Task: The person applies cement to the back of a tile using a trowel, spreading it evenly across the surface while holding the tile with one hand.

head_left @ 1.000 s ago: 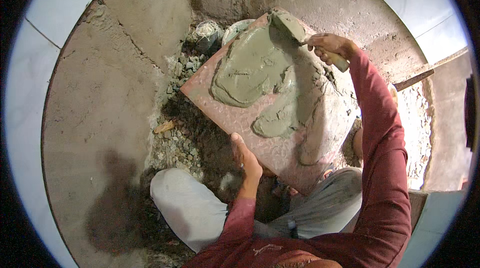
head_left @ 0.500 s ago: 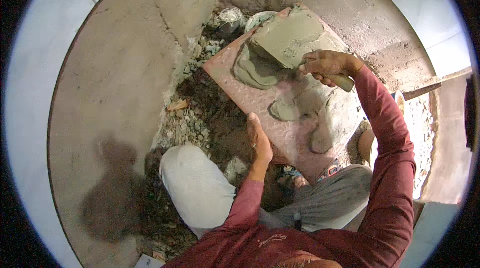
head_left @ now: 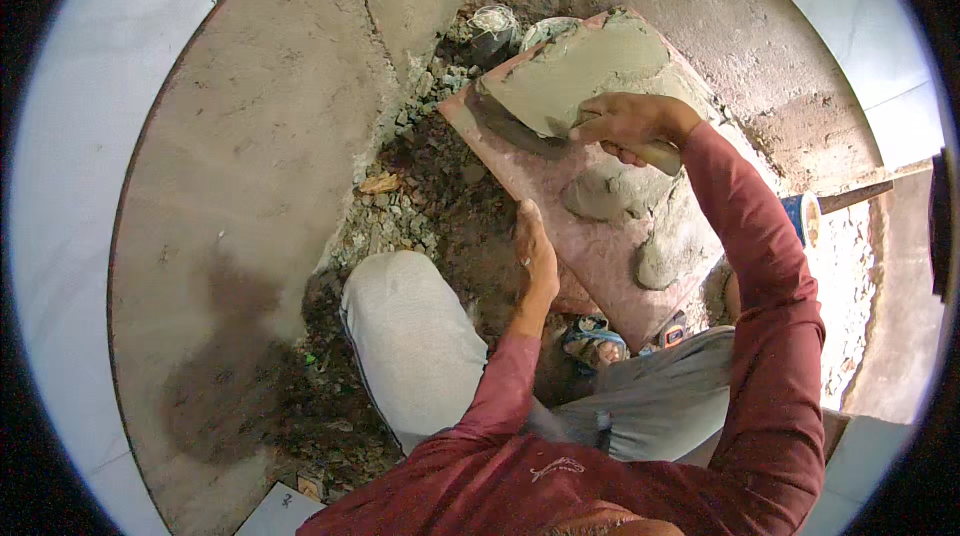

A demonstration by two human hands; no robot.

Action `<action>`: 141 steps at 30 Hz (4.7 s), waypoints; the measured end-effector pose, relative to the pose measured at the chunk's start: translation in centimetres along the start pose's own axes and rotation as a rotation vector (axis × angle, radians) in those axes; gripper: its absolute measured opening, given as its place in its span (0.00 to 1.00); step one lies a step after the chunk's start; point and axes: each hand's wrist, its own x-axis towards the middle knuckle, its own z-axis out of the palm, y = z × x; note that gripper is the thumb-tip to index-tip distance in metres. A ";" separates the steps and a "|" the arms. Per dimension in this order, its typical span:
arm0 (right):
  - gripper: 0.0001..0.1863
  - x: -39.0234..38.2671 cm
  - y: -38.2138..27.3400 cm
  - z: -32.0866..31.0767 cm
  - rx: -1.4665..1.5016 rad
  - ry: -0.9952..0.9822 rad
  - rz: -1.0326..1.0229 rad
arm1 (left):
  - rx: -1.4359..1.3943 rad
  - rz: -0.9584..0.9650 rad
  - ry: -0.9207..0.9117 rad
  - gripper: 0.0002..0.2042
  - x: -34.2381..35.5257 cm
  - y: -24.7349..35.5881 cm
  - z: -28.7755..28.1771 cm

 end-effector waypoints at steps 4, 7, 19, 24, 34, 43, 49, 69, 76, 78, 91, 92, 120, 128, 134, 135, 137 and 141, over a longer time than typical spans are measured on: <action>0.11 -1.4 -0.7 -0.6 -0.427 0.064 0.012 | -0.047 -0.001 -0.053 0.42 0.6 -1.0 -0.8; 0.12 -2.5 1.2 -2.0 -0.693 0.039 0.073 | -0.084 -0.003 -0.097 0.44 1.5 -2.0 -2.3; 0.07 0.7 -0.1 -6.4 -0.490 0.082 0.125 | -0.216 -0.013 -0.176 0.41 -0.3 1.3 -0.1; 0.08 -1.8 5.0 -4.7 -0.348 -0.098 0.175 | -0.191 -0.068 -0.052 0.40 -0.2 1.5 -1.1; 0.12 -9.0 10.2 -0.8 -0.772 0.231 -0.279 | -0.154 -0.015 -0.043 0.43 0.8 -0.6 -2.2; 0.15 -11.1 10.3 -0.4 -0.788 -0.012 -0.190 | -0.214 -0.047 -0.096 0.40 0.2 1.1 -1.4; 0.13 -9.2 14.7 -7.3 -0.179 0.215 0.130 | -0.186 0.019 -0.131 0.40 0.4 0.2 -0.3; 0.12 -22.4 19.3 3.5 -0.979 0.611 -0.119 | -0.135 -0.003 -0.079 0.40 -0.9 1.8 0.3; 0.12 -24.4 21.5 6.7 -0.693 0.433 -0.099 | -0.127 -0.005 -0.103 0.39 -1.1 1.7 0.3; 0.16 -24.9 21.7 6.9 -0.781 0.363 0.029 | -0.103 0.023 -0.093 0.39 -0.3 1.4 -0.3; 0.09 -25.2 25.6 15.2 -0.567 0.519 0.038 | 0.008 0.037 -0.024 0.37 -0.9 1.7 -0.3; 0.09 -26.5 26.4 14.7 -0.595 0.512 0.053 | 0.007 0.042 -0.026 0.37 -1.2 1.7 0.0; 0.16 -10.8 15.1 -10.4 -0.884 0.995 -0.147 | -0.026 0.012 0.048 0.44 -1.1 0.9 -0.1; 0.13 4.6 9.0 -11.7 -1.026 0.890 -0.065 | 0.132 -0.012 0.100 0.45 -1.2 1.2 0.1; 0.13 1.4 6.4 -5.2 -0.986 0.783 -0.431 | 0.092 -0.027 0.079 0.40 -1.0 1.1 -0.8; 0.13 0.4 5.4 -4.5 -0.980 0.796 -0.473 | 0.078 -0.027 0.067 0.39 -1.0 1.2 -0.9; 0.12 -0.5 4.7 -3.4 -0.953 0.824 -0.490 | 0.046 -0.082 0.060 0.40 -1.2 1.8 -1.0; 0.13 -1.3 4.1 -2.3 -0.973 0.837 -0.397 | 0.079 -0.192 0.059 0.40 -2.5 3.8 0.0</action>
